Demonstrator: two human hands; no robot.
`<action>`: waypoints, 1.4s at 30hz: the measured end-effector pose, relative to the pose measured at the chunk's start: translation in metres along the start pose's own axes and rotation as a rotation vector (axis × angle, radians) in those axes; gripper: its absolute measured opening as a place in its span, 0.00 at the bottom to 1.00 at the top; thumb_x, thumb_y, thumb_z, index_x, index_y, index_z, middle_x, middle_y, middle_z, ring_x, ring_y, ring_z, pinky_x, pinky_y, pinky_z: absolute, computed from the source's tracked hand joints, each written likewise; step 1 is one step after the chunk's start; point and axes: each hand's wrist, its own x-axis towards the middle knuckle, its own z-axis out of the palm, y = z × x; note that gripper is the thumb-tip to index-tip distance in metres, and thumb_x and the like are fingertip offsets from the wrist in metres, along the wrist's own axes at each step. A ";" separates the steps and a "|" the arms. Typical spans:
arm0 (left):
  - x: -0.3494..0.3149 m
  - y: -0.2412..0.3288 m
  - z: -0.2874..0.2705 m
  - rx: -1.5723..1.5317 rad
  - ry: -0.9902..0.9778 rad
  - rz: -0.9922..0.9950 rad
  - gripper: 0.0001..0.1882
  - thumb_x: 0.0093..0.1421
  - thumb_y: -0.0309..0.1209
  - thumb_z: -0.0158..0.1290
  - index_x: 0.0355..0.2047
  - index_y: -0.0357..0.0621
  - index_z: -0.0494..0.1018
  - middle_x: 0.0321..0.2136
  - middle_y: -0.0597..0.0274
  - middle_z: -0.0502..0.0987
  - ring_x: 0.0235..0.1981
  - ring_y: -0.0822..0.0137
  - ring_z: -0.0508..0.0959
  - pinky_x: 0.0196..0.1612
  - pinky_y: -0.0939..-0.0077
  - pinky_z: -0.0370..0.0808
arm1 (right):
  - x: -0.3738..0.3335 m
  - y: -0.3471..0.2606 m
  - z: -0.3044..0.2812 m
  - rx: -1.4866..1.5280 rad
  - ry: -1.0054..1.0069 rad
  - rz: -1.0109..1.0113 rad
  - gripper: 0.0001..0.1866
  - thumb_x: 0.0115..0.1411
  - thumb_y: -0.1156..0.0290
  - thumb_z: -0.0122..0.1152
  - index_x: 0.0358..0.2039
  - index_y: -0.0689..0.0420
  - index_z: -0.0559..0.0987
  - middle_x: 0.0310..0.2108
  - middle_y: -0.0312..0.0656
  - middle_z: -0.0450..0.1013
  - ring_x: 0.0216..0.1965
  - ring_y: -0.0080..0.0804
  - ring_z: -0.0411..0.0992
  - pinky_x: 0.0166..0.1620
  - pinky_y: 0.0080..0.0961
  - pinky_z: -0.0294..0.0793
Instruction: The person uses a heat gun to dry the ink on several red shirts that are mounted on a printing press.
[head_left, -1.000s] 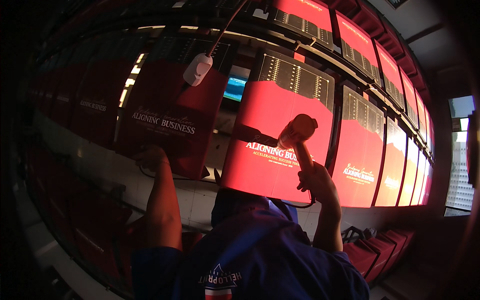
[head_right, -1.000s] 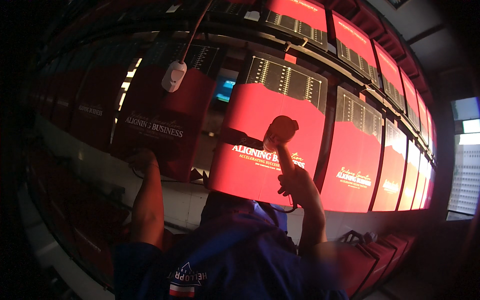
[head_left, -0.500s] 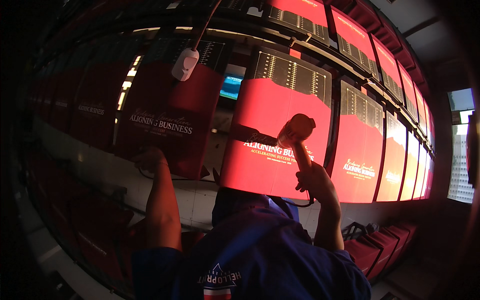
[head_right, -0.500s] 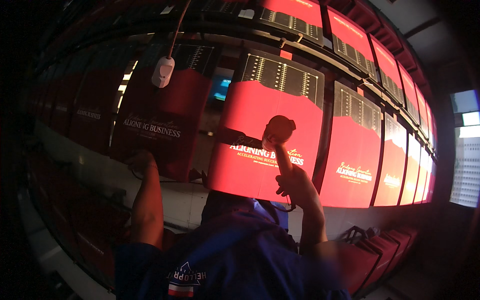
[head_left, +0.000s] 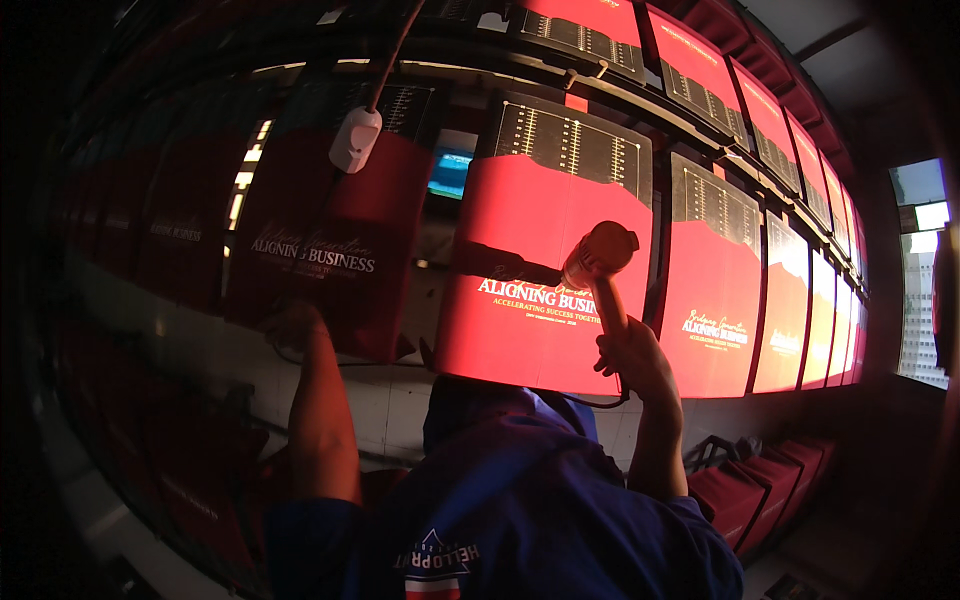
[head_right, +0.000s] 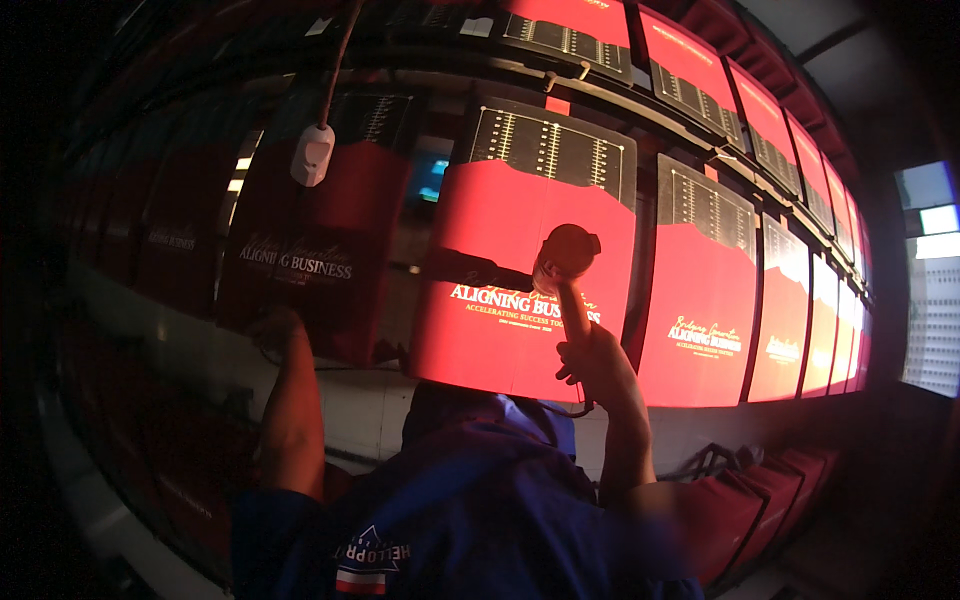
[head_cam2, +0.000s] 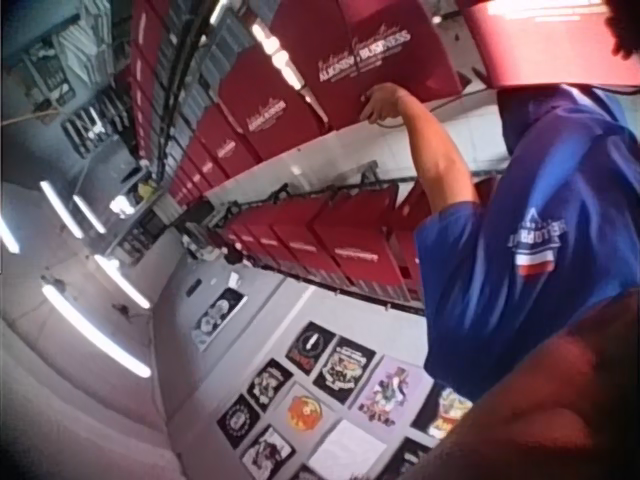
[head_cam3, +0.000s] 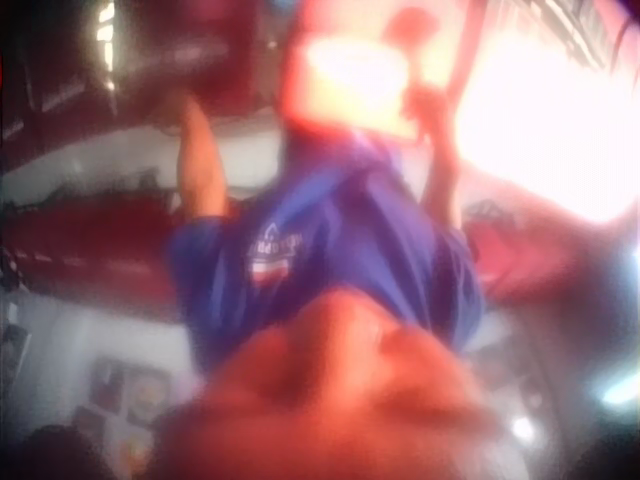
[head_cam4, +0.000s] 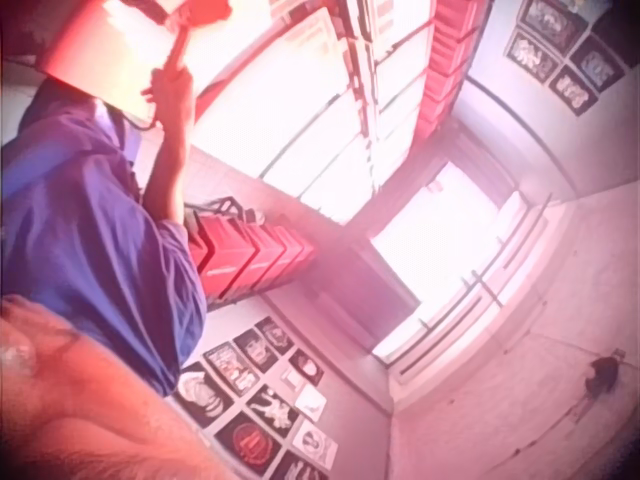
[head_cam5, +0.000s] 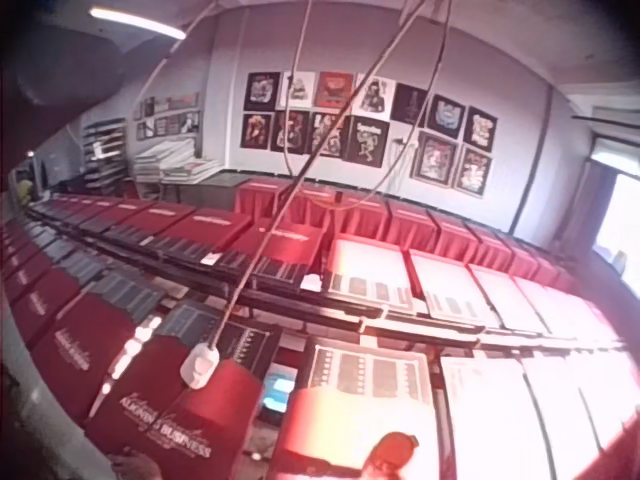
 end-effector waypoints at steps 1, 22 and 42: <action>-0.004 0.004 -0.003 -0.011 -0.015 -0.007 0.39 0.65 0.53 0.38 0.61 0.27 0.51 0.53 0.32 0.62 0.51 0.37 0.74 0.42 0.47 0.79 | 0.001 0.003 -0.003 -0.004 0.015 -0.009 0.08 0.59 0.74 0.58 0.35 0.67 0.73 0.22 0.37 0.71 0.22 0.26 0.75 0.25 0.24 0.76; -0.003 0.006 -0.028 -0.167 -0.074 -0.113 0.38 0.65 0.53 0.39 0.60 0.29 0.52 0.49 0.35 0.65 0.45 0.41 0.77 0.39 0.50 0.80 | 0.005 0.012 -0.010 0.072 0.063 0.005 0.14 0.57 0.67 0.60 0.35 0.66 0.73 0.22 0.36 0.71 0.22 0.25 0.75 0.26 0.23 0.76; -0.006 0.008 -0.031 -0.206 -0.055 -0.115 0.37 0.64 0.52 0.41 0.57 0.27 0.54 0.48 0.35 0.65 0.44 0.39 0.77 0.37 0.49 0.80 | -0.008 0.027 -0.021 0.120 -0.019 -0.025 0.14 0.56 0.67 0.59 0.37 0.64 0.73 0.22 0.35 0.71 0.22 0.24 0.74 0.26 0.22 0.75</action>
